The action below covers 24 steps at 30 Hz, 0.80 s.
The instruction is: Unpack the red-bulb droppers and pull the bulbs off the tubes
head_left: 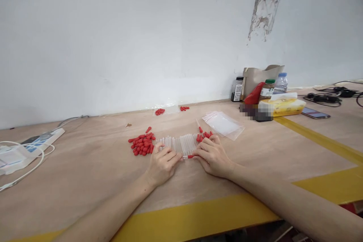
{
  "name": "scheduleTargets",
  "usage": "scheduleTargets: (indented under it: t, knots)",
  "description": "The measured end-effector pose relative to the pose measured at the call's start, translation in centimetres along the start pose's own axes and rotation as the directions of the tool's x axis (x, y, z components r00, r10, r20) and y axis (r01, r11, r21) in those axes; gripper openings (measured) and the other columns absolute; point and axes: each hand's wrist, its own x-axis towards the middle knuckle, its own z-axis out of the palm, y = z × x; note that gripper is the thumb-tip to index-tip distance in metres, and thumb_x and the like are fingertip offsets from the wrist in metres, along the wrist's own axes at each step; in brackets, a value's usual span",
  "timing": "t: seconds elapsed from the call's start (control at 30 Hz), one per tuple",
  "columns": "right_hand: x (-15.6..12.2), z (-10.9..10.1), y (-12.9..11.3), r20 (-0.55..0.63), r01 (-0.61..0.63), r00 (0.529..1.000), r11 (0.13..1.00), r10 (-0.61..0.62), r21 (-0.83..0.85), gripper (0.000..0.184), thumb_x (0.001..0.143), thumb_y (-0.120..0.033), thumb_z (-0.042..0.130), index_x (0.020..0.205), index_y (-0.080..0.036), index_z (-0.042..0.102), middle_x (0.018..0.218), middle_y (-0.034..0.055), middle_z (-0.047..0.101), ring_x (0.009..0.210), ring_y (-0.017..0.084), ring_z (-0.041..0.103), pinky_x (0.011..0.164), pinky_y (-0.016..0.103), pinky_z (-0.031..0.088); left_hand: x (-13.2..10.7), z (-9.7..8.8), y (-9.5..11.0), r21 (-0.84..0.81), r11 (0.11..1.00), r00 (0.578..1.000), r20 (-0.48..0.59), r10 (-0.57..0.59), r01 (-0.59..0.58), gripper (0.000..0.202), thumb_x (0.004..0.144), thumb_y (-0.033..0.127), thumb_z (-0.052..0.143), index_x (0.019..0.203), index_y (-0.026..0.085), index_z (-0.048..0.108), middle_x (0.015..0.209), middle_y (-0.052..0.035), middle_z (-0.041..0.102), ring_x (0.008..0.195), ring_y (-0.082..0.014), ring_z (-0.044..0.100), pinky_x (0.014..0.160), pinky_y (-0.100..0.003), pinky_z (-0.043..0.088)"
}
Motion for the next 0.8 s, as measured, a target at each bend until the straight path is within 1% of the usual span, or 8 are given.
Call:
scheduleTargets:
  t: [0.1,0.17,0.3,0.4,0.5,0.57,0.67,0.8]
  knots:
    - [-0.2,-0.9,1.9,-0.06,-0.147,0.987,0.988,0.15,0.051,0.018,0.081,-0.022,0.047,0.075,-0.021,0.064,0.072,0.0031,0.06,0.076,0.016,0.05,0.076,0.035,0.029,-0.8,-0.3,-1.2,-0.017,0.995,0.994,-0.049,-0.096,0.095,0.014,0.082,0.018,0.047,0.081,0.021,0.061,0.064,0.0006,0.063,0.062,-0.0131,0.053,0.072,-0.033,0.037]
    - [0.0,-1.4,3.3,-0.131,-0.306,0.935,0.936,0.33,0.172,0.018,0.082,-0.026,0.047,0.081,-0.021,0.064,0.073,0.0036,0.058,0.074,0.016,0.051,0.071,0.033,0.035,-1.0,-0.4,-1.7,-0.048,0.985,0.98,-0.094,-0.173,0.169,0.014,0.083,0.019,0.047,0.085,0.02,0.061,0.069,-0.0011,0.063,0.064,-0.0133,0.054,0.067,-0.029,0.04]
    - [0.6,-1.4,5.2,-0.137,-0.417,0.852,0.814,0.505,0.405,0.02,0.079,-0.029,0.048,0.091,-0.02,0.061,0.078,0.0043,0.057,0.068,0.014,0.053,0.06,0.028,0.043,-0.2,-0.1,-1.5,-0.116,0.961,0.966,-0.031,-0.256,0.251,0.024,0.086,0.02,0.04,0.101,0.018,0.058,0.081,-0.0049,0.06,0.07,-0.0131,0.056,0.063,-0.024,0.045]
    - [0.5,-0.9,6.2,-0.141,-0.541,0.766,0.748,0.627,0.384,0.019,0.073,-0.026,0.051,0.086,-0.018,0.061,0.08,0.0045,0.059,0.062,0.012,0.053,0.058,0.026,0.044,0.4,0.1,-1.4,-0.097,0.943,0.948,0.035,-0.316,0.318,0.031,0.085,0.017,0.036,0.111,0.015,0.053,0.083,-0.0063,0.054,0.067,-0.0126,0.053,0.058,-0.022,0.045]
    - [0.4,-0.8,7.2,-0.063,-0.66,0.707,0.689,0.705,0.301,0.021,0.07,-0.023,0.049,0.084,-0.017,0.065,0.084,0.0053,0.061,0.06,0.011,0.054,0.058,0.025,0.044,0.9,0.2,-1.9,-0.105,0.941,0.947,0.041,-0.32,0.322,0.028,0.084,0.016,0.037,0.106,0.015,0.056,0.079,-0.0051,0.052,0.067,-0.0126,0.052,0.058,-0.022,0.044]
    - [0.8,-0.8,7.9,0.022,-0.693,0.7,0.672,0.713,0.26,0.025,0.07,-0.021,0.047,0.087,-0.018,0.065,0.082,0.0046,0.063,0.06,0.012,0.055,0.059,0.024,0.044,1.2,0.4,-2.3,-0.126,0.945,0.953,0.051,-0.298,0.302,0.023,0.085,0.016,0.038,0.096,0.015,0.058,0.079,-0.0044,0.053,0.07,-0.0132,0.053,0.062,-0.024,0.045]
    - [1.8,-0.8,8.9,0.125,-0.69,0.719,0.68,0.684,0.247,0.023,0.07,-0.022,0.049,0.086,-0.017,0.065,0.077,0.0027,0.065,0.062,0.012,0.056,0.061,0.024,0.043,1.9,1.0,-2.3,-0.118,0.952,0.958,0.089,-0.272,0.281,0.018,0.085,0.016,0.039,0.086,0.015,0.056,0.078,-0.0039,0.056,0.07,-0.014,0.054,0.065,-0.026,0.045]
    - [2.7,0.1,9.8,0.173,-0.702,0.712,0.685,0.681,0.194,0.015,0.068,-0.027,0.054,0.075,-0.018,0.064,0.075,0.0009,0.066,0.066,0.012,0.058,0.062,0.022,0.042,2.6,1.9,-1.7,-0.09,0.962,0.958,0.154,-0.243,0.259,0.015,0.082,0.011,0.04,0.08,0.016,0.055,0.076,-0.0032,0.058,0.067,-0.0145,0.054,0.061,-0.026,0.044]
